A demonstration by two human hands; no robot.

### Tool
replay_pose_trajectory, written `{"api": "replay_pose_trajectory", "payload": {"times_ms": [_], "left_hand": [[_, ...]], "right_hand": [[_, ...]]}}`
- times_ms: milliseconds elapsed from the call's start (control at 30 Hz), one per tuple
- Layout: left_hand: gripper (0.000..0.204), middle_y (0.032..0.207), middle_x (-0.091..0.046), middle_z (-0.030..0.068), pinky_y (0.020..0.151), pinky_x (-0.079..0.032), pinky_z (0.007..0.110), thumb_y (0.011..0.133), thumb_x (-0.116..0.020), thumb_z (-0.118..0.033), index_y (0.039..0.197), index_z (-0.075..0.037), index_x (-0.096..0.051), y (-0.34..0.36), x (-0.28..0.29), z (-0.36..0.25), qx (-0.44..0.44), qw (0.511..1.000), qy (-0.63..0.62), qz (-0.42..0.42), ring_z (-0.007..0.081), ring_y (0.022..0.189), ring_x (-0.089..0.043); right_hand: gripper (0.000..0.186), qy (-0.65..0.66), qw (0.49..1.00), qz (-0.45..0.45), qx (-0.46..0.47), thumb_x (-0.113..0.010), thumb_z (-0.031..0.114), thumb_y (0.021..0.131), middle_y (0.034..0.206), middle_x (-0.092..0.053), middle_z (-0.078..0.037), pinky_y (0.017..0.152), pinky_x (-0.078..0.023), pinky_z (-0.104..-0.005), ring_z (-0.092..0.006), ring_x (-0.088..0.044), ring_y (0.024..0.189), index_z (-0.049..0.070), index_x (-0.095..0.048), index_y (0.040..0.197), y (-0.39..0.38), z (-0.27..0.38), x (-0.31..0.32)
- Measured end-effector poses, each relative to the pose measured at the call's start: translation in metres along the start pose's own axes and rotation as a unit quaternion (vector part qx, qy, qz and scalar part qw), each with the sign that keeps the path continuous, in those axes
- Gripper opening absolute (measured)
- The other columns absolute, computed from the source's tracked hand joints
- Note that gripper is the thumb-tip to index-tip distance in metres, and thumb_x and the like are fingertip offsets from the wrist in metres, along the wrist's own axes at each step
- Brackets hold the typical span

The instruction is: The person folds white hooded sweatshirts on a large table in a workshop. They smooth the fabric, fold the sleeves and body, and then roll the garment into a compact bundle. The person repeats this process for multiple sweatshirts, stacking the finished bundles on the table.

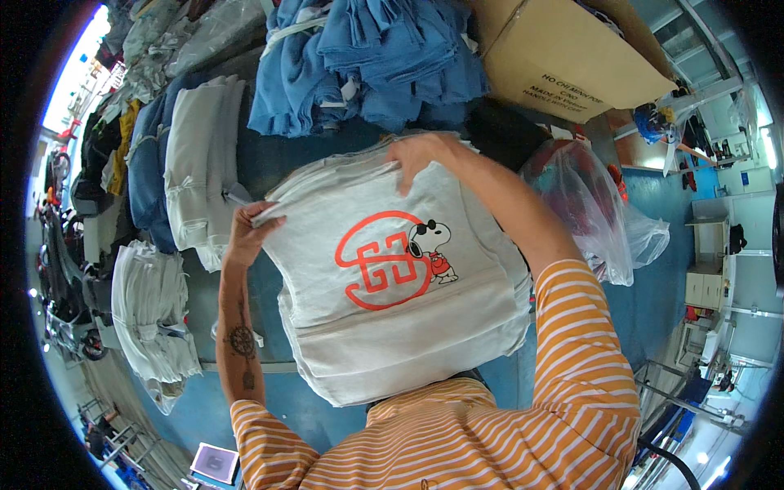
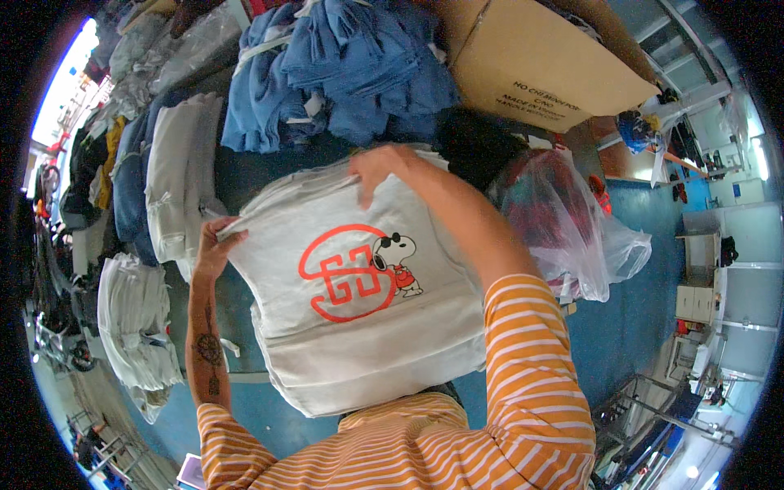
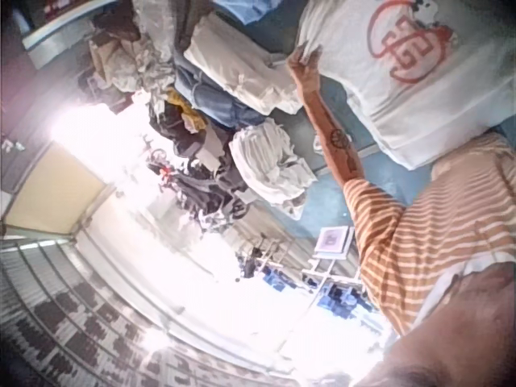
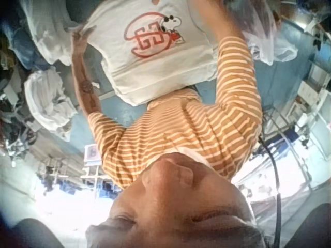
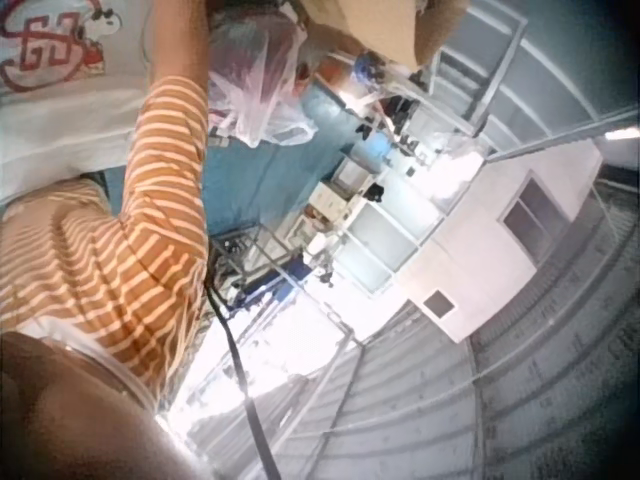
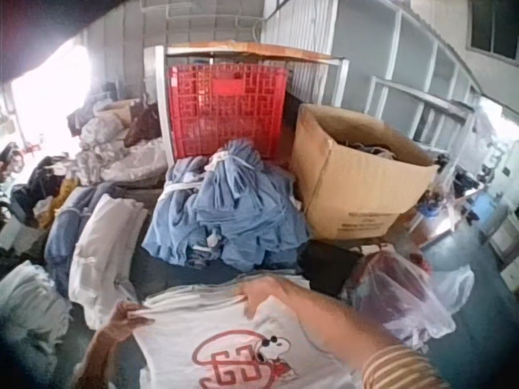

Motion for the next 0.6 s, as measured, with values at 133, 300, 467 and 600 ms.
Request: {"api": "replay_pose_trajectory", "payload": {"times_ms": [133,300,467,600], "left_hand": [[0.017,0.088,-0.066,-0.0050,0.072,-0.043,0.024,0.089,-0.077,-0.013,0.101,-0.002,-0.072,0.026,0.022,0.081,0.092,0.996,-0.003,-0.012,0.0050,0.079,-0.055],[0.023,0.095,-0.067,-0.0040,0.080,-0.044,0.024,0.091,-0.074,-0.016,0.109,-0.001,-0.070,0.024,0.019,0.123,0.141,0.989,-0.021,-0.044,0.0068,0.088,-0.058],[0.019,0.088,-0.065,-0.0040,0.073,-0.045,0.023,0.090,-0.074,-0.009,0.105,0.001,-0.071,-0.003,0.016,0.059,0.073,0.995,0.064,-0.001,0.0050,0.082,-0.057],[0.019,0.100,-0.074,0.0039,0.084,-0.053,0.030,0.082,-0.076,-0.002,0.101,-0.002,-0.076,-0.059,0.011,0.040,0.100,0.987,0.094,0.078,0.0149,0.095,-0.067]], "right_hand": [[0.051,-0.003,0.998,0.029,-0.052,-0.079,0.039,0.078,0.096,-0.073,-0.017,0.077,-0.053,-0.0401,-0.0277,-0.069,0.090,-0.001,-0.071,0.108,-0.015,-0.047,0.005],[0.034,0.045,0.981,-0.187,-0.038,-0.069,0.033,0.091,0.086,-0.070,-0.016,0.070,-0.052,-0.0423,-0.0313,-0.067,0.076,-0.001,-0.070,0.093,-0.029,-0.055,-0.026],[0.017,-0.038,0.886,-0.455,0.084,-0.068,0.019,0.092,0.087,-0.069,-0.012,0.073,-0.055,-0.0413,-0.0298,-0.067,0.076,0.005,-0.071,0.101,-0.097,-0.002,-0.061],[0.018,-0.187,0.871,-0.424,0.165,-0.072,0.022,0.086,0.090,-0.069,-0.006,0.078,-0.056,-0.0389,-0.0256,-0.066,0.089,0.009,-0.071,0.099,-0.151,0.017,-0.100]]}}
Point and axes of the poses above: each hand's wrist, its own y-axis towards the middle knuckle, its own x-axis out of the back of the hand, z = x × y, the point moved 2 cm from there along y, towards the middle knuckle
